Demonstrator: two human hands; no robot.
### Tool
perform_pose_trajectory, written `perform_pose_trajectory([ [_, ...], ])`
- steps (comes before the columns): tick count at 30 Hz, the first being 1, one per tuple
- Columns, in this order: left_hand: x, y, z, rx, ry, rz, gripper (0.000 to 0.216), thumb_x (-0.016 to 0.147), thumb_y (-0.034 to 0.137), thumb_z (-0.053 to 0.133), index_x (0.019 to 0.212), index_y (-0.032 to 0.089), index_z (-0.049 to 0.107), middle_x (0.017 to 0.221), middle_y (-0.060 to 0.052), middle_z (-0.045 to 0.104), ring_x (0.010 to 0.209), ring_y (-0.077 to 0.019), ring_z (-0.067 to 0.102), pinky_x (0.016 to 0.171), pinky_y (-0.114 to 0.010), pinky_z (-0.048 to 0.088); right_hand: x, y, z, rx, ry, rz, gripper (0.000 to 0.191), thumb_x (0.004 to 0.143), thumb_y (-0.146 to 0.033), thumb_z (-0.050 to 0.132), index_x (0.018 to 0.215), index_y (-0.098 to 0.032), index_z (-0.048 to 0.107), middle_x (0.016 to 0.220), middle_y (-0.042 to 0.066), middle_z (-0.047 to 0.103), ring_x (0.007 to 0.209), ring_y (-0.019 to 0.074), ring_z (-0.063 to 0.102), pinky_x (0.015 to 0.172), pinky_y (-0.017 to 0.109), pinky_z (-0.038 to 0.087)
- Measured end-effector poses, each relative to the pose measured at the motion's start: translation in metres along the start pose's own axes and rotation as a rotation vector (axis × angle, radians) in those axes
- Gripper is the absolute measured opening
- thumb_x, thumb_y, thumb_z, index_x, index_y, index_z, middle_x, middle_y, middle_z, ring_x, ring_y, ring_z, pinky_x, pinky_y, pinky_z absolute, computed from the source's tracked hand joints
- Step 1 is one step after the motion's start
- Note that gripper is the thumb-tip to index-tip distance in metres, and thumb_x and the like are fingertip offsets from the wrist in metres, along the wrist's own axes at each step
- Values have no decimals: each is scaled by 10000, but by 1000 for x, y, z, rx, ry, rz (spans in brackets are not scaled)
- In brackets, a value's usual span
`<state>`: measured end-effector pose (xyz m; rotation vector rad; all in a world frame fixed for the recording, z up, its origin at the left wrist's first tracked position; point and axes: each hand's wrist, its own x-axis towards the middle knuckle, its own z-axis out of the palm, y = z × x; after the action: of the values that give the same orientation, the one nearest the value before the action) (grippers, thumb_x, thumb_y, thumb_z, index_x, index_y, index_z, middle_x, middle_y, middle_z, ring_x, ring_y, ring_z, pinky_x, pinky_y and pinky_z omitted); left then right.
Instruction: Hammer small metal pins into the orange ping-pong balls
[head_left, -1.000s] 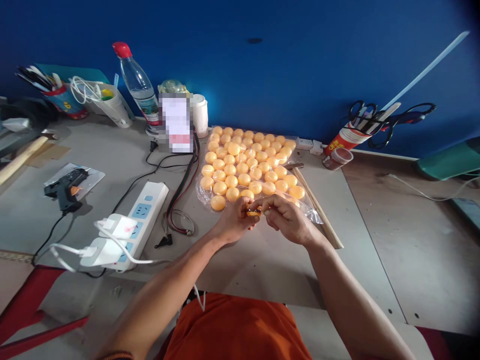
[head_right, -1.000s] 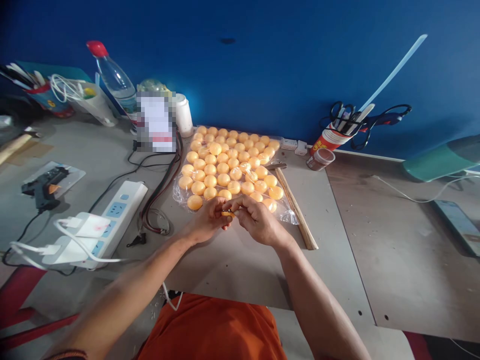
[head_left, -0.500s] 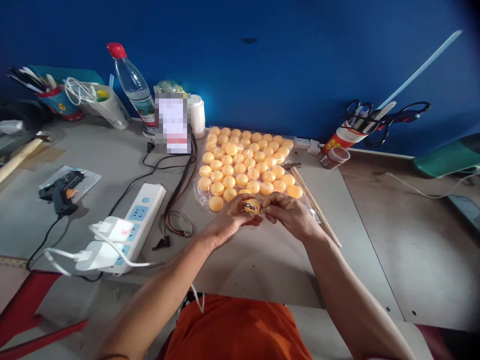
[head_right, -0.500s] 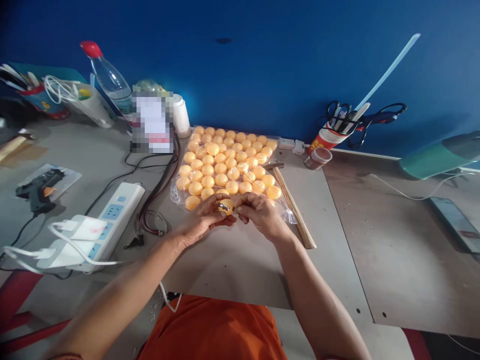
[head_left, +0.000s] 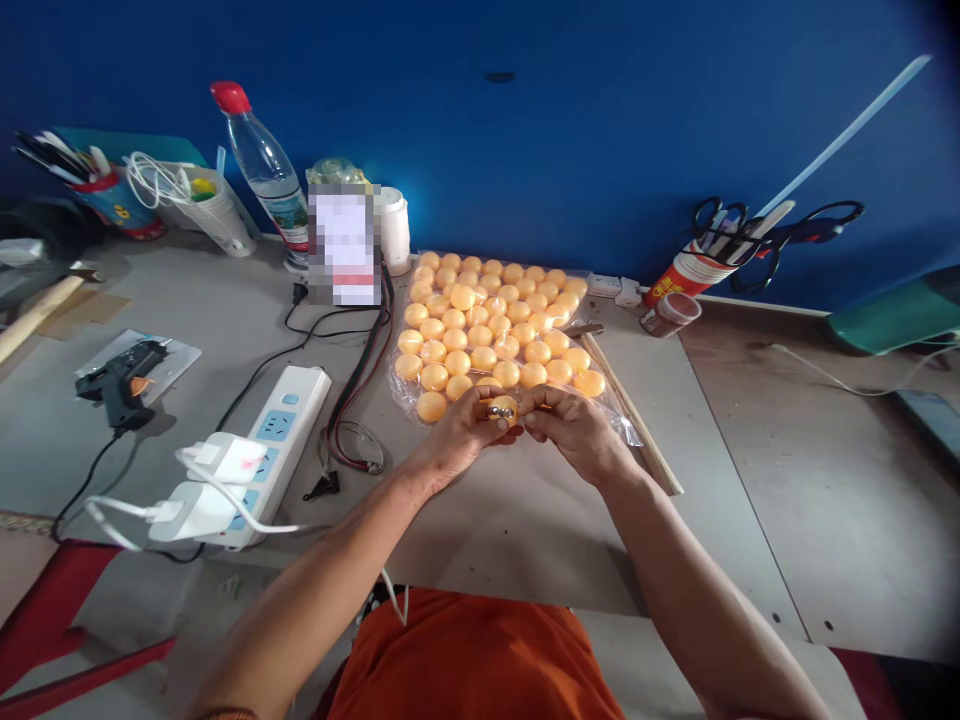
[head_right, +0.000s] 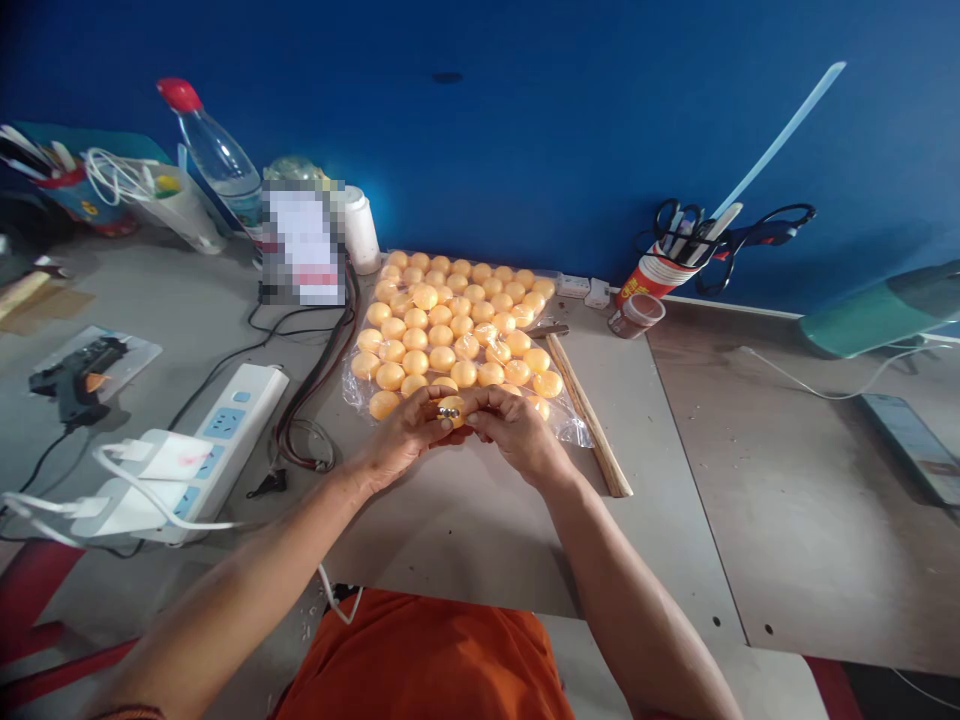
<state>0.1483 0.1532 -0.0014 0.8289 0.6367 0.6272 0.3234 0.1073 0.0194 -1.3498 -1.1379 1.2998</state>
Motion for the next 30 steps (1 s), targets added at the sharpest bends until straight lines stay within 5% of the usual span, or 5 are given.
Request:
perform_pose_trajectory([
  [30, 6, -15, -2, 107, 71, 103, 529, 650, 320, 854, 1059, 175, 552, 849, 7, 651, 785, -126, 630, 791, -298, 536, 1, 3, 2, 220, -56, 192, 185, 675, -304, 771, 740, -170, 660, 603, -5, 639, 602, 129, 598, 671, 325, 502],
])
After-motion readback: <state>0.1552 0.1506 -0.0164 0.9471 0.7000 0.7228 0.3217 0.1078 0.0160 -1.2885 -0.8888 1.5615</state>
